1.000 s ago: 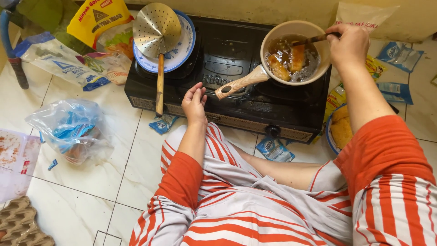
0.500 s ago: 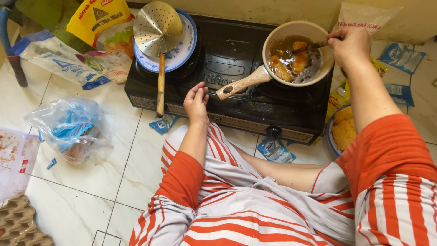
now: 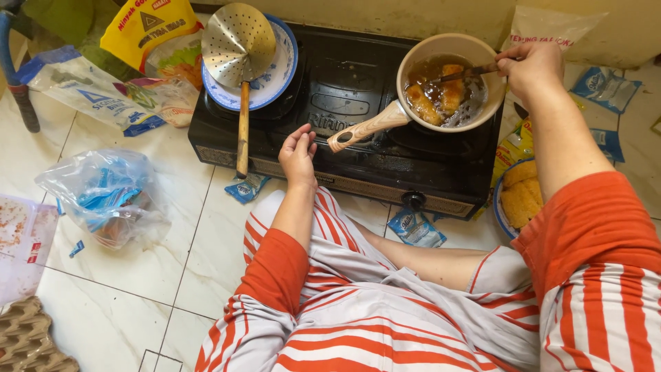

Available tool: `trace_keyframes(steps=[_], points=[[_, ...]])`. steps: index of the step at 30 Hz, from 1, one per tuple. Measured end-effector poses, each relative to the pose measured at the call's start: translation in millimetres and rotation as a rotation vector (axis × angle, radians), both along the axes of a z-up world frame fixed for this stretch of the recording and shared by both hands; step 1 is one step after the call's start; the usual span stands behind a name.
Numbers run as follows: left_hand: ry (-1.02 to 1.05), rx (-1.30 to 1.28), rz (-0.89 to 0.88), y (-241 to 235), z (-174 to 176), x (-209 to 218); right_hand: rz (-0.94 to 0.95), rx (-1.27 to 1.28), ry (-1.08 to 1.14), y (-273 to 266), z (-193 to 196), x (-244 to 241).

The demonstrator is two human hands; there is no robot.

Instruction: Frying small food items in a pot of oil on a portable gas stove and flipping them with a spoon for even browning.

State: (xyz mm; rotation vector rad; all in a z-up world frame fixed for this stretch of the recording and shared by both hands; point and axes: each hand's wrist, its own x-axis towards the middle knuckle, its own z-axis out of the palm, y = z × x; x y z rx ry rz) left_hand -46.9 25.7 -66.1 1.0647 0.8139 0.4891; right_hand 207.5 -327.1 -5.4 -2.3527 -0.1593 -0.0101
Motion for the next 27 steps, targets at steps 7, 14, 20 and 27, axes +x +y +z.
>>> trace_keyframes(steps=[7, 14, 20, 27], points=[[0.017, 0.024, -0.001, -1, 2, 1, 0.024, -0.005, -0.036, -2, -2, 7], [0.015, 0.017, -0.001, 1, -4, 2, 0.015, 0.016, -0.034, 3, 12, 2], [0.003, 0.021, 0.002, 1, -4, 2, -0.009, 0.019, -0.026, 1, 25, -8], [0.028, 0.039, -0.004, 0, 2, 1, 0.082, -0.012, -0.167, -11, 49, -41]])
